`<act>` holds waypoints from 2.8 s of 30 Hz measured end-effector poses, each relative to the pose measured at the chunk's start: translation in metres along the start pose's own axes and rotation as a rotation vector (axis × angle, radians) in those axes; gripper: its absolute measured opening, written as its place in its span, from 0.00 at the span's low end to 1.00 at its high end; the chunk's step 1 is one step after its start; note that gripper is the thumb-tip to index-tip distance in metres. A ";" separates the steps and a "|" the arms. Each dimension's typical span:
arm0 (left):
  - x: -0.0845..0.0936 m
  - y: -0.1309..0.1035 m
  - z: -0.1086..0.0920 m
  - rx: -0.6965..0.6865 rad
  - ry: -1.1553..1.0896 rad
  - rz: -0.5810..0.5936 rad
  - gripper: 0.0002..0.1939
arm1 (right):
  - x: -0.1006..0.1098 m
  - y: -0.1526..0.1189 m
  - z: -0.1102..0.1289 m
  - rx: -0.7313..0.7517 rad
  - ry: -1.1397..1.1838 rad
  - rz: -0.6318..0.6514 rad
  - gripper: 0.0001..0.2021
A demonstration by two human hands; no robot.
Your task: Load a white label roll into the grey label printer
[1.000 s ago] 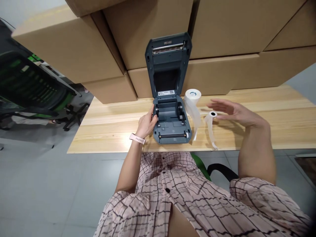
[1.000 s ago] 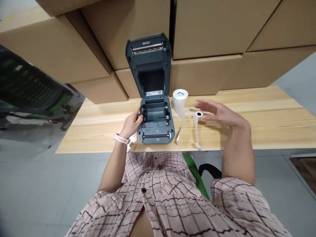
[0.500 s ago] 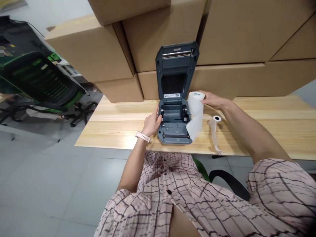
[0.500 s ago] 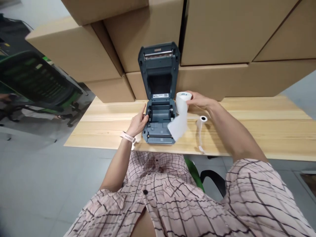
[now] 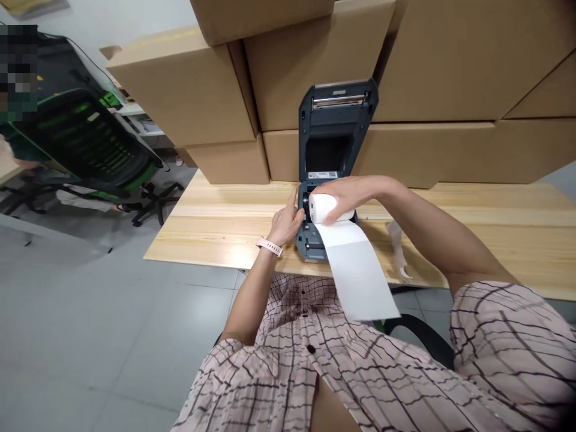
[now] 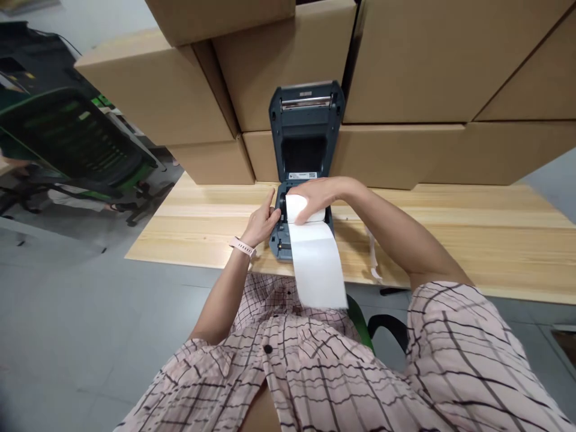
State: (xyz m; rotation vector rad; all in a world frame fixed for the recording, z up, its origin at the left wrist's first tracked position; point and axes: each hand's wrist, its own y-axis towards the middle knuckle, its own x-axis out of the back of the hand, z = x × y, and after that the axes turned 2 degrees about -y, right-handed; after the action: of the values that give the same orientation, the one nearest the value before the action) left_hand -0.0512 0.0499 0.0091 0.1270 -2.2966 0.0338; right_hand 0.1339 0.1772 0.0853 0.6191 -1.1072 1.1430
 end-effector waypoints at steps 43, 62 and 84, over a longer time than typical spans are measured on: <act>-0.027 0.000 0.020 0.108 -0.459 -0.136 0.36 | -0.149 -0.072 0.093 -0.240 -0.233 -0.530 0.30; -0.038 0.001 0.025 0.090 -0.800 -0.077 0.36 | -0.149 -0.072 0.092 -0.227 -0.238 -0.545 0.30; -0.035 -0.075 -0.007 0.096 -1.091 0.039 0.55 | -0.073 -0.100 0.052 0.044 0.293 -0.776 0.16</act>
State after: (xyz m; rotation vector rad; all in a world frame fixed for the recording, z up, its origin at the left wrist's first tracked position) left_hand -0.0148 -0.0210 -0.0137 0.1774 -3.3890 0.1180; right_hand 0.2065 0.0698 0.0515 0.7921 -0.5044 0.5534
